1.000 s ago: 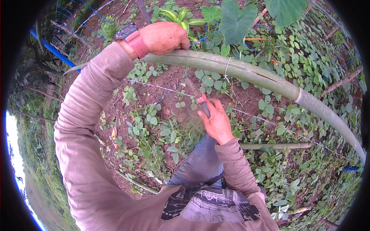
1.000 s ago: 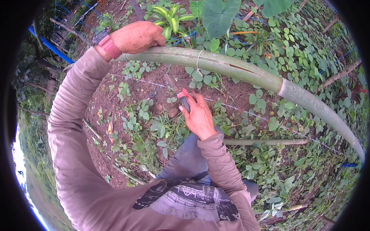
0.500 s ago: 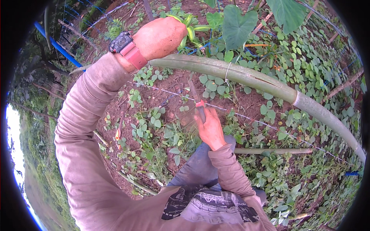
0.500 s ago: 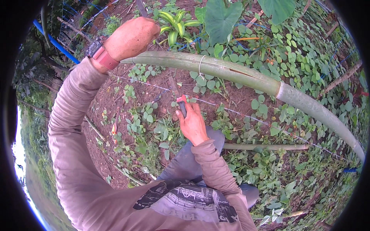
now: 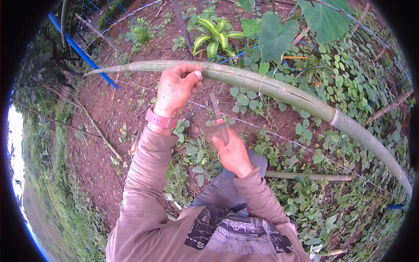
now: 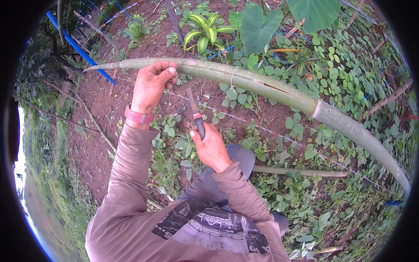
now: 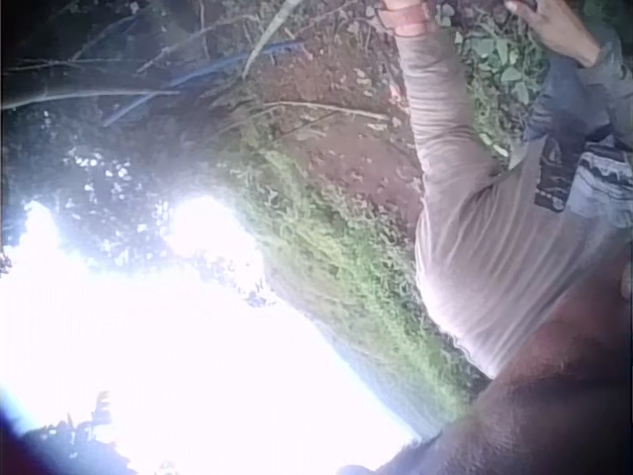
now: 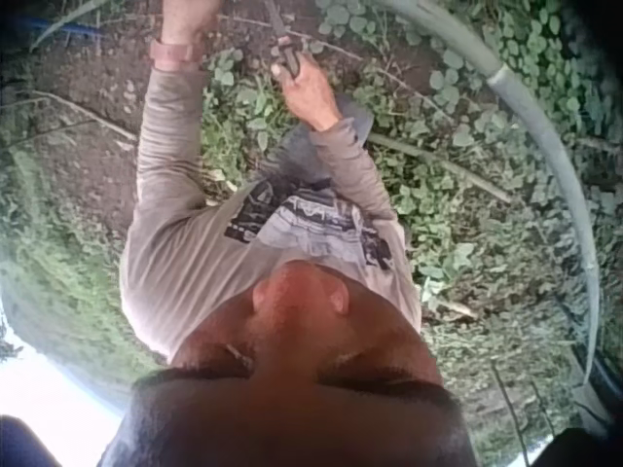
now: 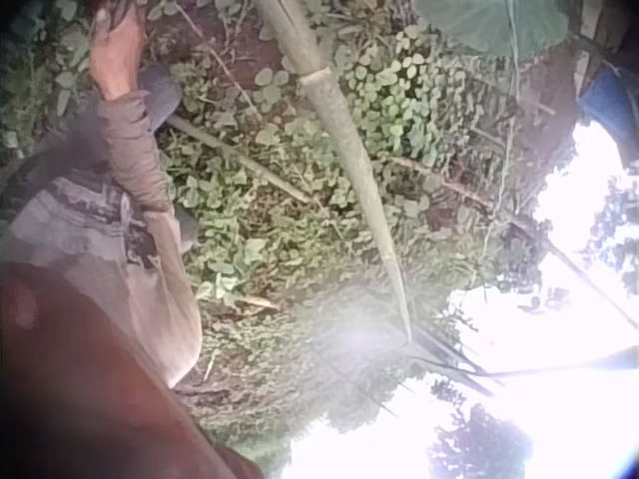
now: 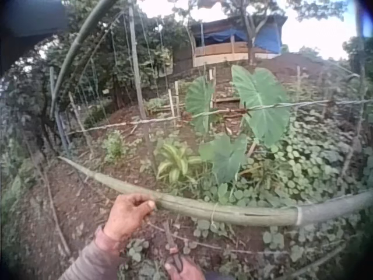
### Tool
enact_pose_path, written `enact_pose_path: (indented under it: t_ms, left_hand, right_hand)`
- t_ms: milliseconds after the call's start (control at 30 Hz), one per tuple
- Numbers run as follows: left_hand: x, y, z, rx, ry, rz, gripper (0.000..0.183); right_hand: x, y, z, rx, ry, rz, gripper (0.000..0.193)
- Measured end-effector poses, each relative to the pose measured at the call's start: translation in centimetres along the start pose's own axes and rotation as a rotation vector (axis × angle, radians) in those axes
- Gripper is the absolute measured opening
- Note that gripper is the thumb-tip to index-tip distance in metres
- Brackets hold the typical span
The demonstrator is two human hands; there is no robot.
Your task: The person secures long bamboo poles to a horizontal wire in a garden using a pair of pliers and thin wire, twisting the wire to fix the bamboo in place.
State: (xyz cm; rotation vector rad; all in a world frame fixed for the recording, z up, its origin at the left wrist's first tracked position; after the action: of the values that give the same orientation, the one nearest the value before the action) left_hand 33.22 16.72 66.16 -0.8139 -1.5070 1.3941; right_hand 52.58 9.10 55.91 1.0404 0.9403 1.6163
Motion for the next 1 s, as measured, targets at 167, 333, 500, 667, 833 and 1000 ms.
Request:
enact_pose_path:
  t_ms: [167,333,500,667,833,1000]
  left_hand:
    - [0.8,2.6,0.3,-0.301,0.100,0.203,0.019]
    - [1.1,3.5,-0.2,-0.407,0.121,0.254,0.021]
    - [1.1,4.0,-0.8,-0.516,0.199,0.238,0.021]
    - [1.6,3.9,-0.8,-0.362,0.186,0.176,0.021]
    - [2.8,1.2,0.2,-0.088,0.273,0.091,0.023]
    - [4.6,-2.6,-1.1,0.584,0.378,-0.267,0.041]
  right_hand:
    - [0.6,1.5,1.0,0.189,0.158,-0.119,0.029]
    - [1.6,3.1,1.9,0.611,0.296,-0.310,0.032]
    - [2.5,5.3,2.4,1.106,0.377,-0.507,0.044]
    - [2.8,6.0,2.2,1.335,0.467,-0.618,0.048]
    - [2.8,6.2,1.7,1.398,0.502,-0.647,0.044]
    - [3.0,5.8,2.3,1.438,0.471,-0.638,0.033]
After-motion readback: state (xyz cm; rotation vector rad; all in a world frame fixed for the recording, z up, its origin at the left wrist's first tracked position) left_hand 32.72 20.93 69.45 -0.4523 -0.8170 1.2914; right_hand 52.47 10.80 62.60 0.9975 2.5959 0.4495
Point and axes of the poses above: each hand's wrist, its own x-axis towards the middle knuckle, its own z-axis out of the back of the hand, y = z × x, the point moved 3 cm from there along x, towards the middle knuckle, and after that the axes turned 10 degrees about -y, right-handed, at the moved point
